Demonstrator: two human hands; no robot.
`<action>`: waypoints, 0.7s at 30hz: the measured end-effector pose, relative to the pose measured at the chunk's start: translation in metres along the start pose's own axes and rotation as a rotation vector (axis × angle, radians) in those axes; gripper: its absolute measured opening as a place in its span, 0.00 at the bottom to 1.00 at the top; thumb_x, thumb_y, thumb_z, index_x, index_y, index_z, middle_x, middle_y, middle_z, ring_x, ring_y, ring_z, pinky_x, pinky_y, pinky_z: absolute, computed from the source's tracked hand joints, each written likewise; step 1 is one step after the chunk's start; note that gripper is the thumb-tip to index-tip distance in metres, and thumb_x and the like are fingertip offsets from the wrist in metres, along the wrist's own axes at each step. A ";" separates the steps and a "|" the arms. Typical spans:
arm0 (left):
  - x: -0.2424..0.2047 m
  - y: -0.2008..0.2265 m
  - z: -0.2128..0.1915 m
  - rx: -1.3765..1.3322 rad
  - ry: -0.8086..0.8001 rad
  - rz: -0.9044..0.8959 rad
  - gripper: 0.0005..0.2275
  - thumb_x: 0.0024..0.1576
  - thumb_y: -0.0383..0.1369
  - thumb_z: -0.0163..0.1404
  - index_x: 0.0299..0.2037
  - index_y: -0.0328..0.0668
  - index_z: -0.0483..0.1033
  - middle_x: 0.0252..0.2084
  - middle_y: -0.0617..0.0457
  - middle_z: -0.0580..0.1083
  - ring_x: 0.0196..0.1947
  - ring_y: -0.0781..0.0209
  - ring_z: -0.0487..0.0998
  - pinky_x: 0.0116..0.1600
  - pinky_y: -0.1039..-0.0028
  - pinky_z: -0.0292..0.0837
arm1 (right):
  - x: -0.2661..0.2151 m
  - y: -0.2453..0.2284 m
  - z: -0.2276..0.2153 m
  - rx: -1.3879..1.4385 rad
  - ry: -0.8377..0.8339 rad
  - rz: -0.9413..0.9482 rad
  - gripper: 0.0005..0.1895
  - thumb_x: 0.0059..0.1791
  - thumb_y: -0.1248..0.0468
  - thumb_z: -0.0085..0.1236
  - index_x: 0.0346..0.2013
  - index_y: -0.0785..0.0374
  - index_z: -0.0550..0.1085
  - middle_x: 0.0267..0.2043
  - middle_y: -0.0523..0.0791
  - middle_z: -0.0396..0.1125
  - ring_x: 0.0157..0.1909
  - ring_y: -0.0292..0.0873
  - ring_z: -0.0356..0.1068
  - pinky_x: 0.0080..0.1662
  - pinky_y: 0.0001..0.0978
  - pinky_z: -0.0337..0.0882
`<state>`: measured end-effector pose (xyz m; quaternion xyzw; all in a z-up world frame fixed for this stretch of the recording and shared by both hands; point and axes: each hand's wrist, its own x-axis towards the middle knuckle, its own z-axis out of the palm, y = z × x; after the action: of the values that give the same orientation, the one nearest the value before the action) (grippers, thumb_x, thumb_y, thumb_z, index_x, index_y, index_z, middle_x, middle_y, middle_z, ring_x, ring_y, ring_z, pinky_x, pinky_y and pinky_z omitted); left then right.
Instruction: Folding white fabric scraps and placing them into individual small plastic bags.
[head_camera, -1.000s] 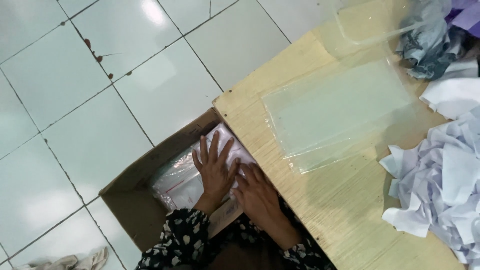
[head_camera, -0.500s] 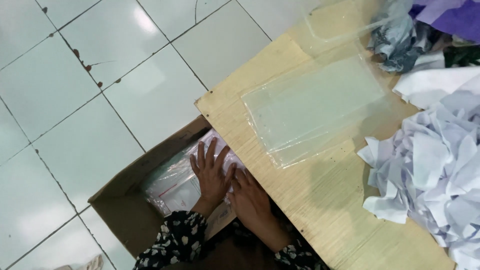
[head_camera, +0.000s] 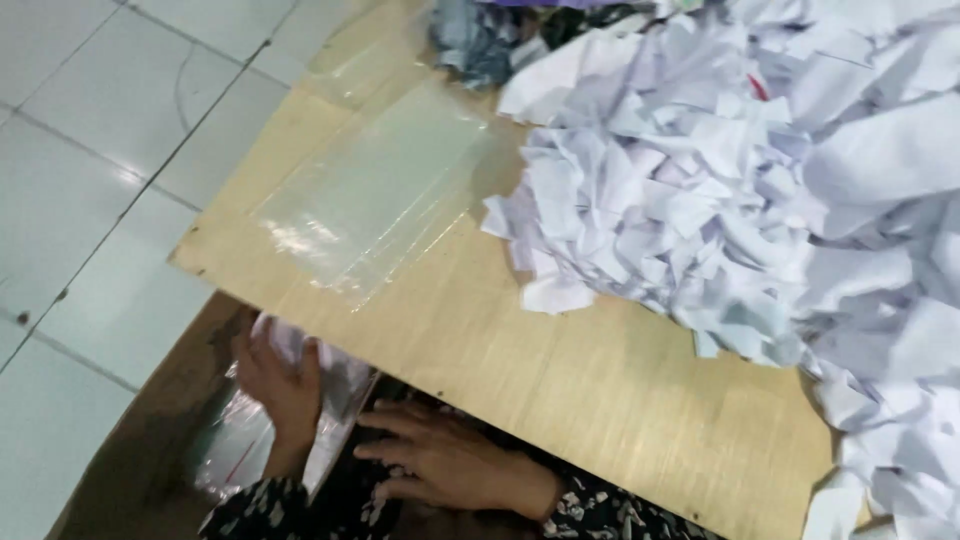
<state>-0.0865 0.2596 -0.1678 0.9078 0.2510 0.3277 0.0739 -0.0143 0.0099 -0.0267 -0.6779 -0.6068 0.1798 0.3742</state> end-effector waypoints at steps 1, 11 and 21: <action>0.020 0.024 -0.024 -0.204 0.082 -0.071 0.25 0.66 0.43 0.47 0.66 0.29 0.63 0.67 0.34 0.62 0.68 0.36 0.61 0.67 0.47 0.56 | -0.011 -0.014 -0.021 0.176 -0.067 0.015 0.25 0.55 0.51 0.47 0.62 0.62 0.67 0.72 0.56 0.56 0.74 0.60 0.55 0.72 0.52 0.57; 0.142 0.252 -0.080 -0.782 -0.120 0.306 0.27 0.65 0.46 0.44 0.69 0.40 0.53 0.73 0.36 0.50 0.74 0.37 0.52 0.74 0.39 0.52 | -0.115 -0.034 -0.168 -0.072 0.530 0.277 0.18 0.54 0.63 0.55 0.59 0.57 0.71 0.61 0.51 0.69 0.62 0.52 0.70 0.63 0.45 0.73; 0.172 0.392 0.019 -0.686 -0.502 0.271 0.51 0.44 0.55 0.68 0.75 0.43 0.53 0.67 0.20 0.57 0.66 0.15 0.58 0.57 0.24 0.56 | -0.172 0.090 -0.215 -0.378 1.293 0.869 0.34 0.53 0.54 0.63 0.70 0.62 0.61 0.67 0.62 0.53 0.72 0.65 0.52 0.69 0.65 0.43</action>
<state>0.1987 0.0085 0.0312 0.9069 -0.0195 0.1680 0.3859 0.1634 -0.2155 0.0127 -0.8754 0.0280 -0.2249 0.4270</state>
